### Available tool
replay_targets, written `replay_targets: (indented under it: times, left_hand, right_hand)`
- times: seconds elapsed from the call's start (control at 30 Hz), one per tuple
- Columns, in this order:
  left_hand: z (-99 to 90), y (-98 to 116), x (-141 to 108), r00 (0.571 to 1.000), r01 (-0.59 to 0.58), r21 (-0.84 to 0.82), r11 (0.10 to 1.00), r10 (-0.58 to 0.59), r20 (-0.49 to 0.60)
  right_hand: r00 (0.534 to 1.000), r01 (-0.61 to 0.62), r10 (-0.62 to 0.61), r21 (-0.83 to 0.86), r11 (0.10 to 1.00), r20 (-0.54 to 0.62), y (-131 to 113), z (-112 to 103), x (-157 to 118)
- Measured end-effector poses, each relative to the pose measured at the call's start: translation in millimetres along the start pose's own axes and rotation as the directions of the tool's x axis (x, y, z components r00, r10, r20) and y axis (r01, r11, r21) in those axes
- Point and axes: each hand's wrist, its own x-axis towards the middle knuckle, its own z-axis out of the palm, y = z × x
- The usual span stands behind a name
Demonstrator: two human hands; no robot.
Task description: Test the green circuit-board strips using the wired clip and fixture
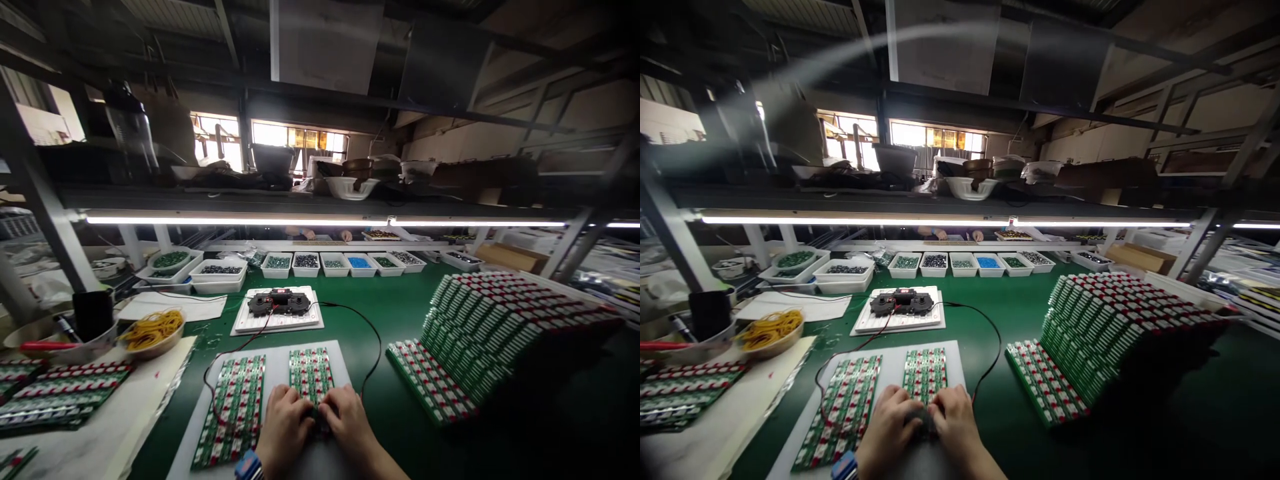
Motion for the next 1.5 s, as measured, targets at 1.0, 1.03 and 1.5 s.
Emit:
replay_targets:
  times: [1.0, 1.03, 1.5]
  left_hand:
    - [3.7, -21.5, 21.0, 0.998, -0.046, -0.073, 0.996, 0.043, -0.044]
    - [3.7, -21.7, 21.8, 0.999, -0.040, -0.068, 0.997, 0.037, -0.036]
    - [4.8, -16.3, 15.0, 0.995, -0.020, -0.140, 0.990, 0.006, -0.100]
  right_hand:
    - [0.998, -0.058, 0.055, 0.067, 0.996, 0.044, -10.2, -12.7, 21.5]
    - [0.997, -0.063, 0.061, 0.054, 0.997, 0.043, -10.7, -12.2, 22.5]
    - [0.995, -0.070, 0.068, -0.035, 0.997, -0.071, -11.4, 5.3, 21.4]
